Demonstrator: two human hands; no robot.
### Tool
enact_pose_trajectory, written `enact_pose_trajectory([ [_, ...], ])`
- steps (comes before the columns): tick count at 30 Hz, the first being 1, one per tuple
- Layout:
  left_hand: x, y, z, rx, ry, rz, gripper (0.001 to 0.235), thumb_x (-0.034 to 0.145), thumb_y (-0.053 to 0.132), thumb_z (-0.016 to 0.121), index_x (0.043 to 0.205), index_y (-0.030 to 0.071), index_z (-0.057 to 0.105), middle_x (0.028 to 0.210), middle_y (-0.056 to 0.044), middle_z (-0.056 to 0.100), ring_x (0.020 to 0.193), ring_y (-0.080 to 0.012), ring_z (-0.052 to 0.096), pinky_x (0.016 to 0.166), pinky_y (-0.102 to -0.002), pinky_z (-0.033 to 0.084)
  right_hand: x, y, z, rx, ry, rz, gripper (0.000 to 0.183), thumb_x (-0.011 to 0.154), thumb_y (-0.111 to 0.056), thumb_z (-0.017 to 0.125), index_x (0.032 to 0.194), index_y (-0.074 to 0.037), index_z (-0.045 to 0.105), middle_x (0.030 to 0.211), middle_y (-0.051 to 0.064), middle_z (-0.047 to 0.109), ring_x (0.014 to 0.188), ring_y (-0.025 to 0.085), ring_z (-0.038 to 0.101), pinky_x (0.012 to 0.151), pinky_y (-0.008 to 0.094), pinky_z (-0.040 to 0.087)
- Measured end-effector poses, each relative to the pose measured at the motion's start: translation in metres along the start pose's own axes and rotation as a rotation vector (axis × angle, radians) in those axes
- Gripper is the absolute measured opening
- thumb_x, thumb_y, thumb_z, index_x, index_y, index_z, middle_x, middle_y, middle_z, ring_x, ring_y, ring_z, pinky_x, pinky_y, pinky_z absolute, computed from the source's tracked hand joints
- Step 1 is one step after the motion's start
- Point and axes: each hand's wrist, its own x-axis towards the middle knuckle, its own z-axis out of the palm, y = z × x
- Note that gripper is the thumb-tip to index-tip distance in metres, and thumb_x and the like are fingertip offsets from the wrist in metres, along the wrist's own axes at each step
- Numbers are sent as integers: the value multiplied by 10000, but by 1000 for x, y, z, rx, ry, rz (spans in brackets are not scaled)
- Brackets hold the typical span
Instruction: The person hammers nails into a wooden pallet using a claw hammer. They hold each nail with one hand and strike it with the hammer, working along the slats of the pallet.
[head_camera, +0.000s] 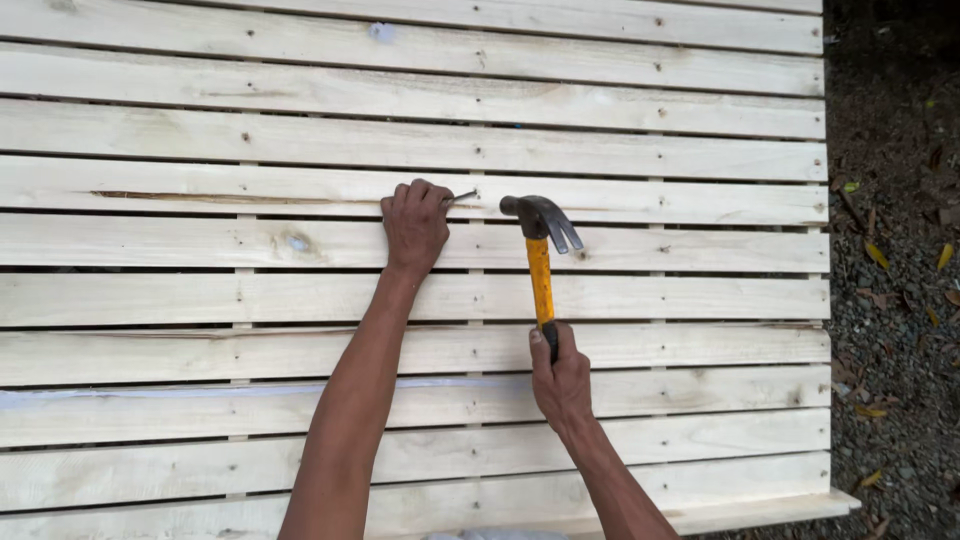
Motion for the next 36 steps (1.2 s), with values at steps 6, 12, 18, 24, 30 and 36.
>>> enact_pose_trajectory([
  [6,-7,-2,5,11,-14,9,35,913,150,756,933,179,758,940,33,616,902,-210,557,800,-425,389,-5,-4,-12,58,32,-87,234,1036,-258,587,986,-29,595,577,19,543,497,96,487,444,312,424],
  [12,-8,0,2,8,4,30,20,934,184,751,937,194,768,916,42,613,876,-201,542,780,-415,374,-5,-35,-31,91,42,-225,208,1035,-232,584,1062,-26,602,581,-4,554,491,68,503,437,275,427],
  [18,-11,-1,1,23,19,77,56,961,183,732,979,215,774,913,42,600,880,-198,535,796,-406,370,-19,-60,-55,178,125,-519,276,1079,-252,527,1163,8,559,630,-27,571,500,31,534,455,216,465],
  [24,-10,1,1,20,19,74,61,958,189,726,991,214,771,909,23,600,879,-202,538,801,-412,367,-14,-77,-58,207,169,-693,278,1124,-277,503,1149,0,511,645,-37,569,500,20,530,498,209,487],
  [30,-12,-1,8,9,3,59,103,972,144,706,1013,215,768,941,25,603,902,-198,544,839,-414,373,-19,-70,-65,212,193,-729,274,1137,-271,502,1165,2,501,709,-12,594,532,39,544,511,221,492],
  [36,-13,0,3,18,-9,60,100,958,139,706,1005,206,763,945,19,604,908,-208,548,828,-423,368,16,-49,-14,63,73,-349,241,1077,-253,505,1083,-13,515,593,21,562,431,80,522,386,276,410],
])
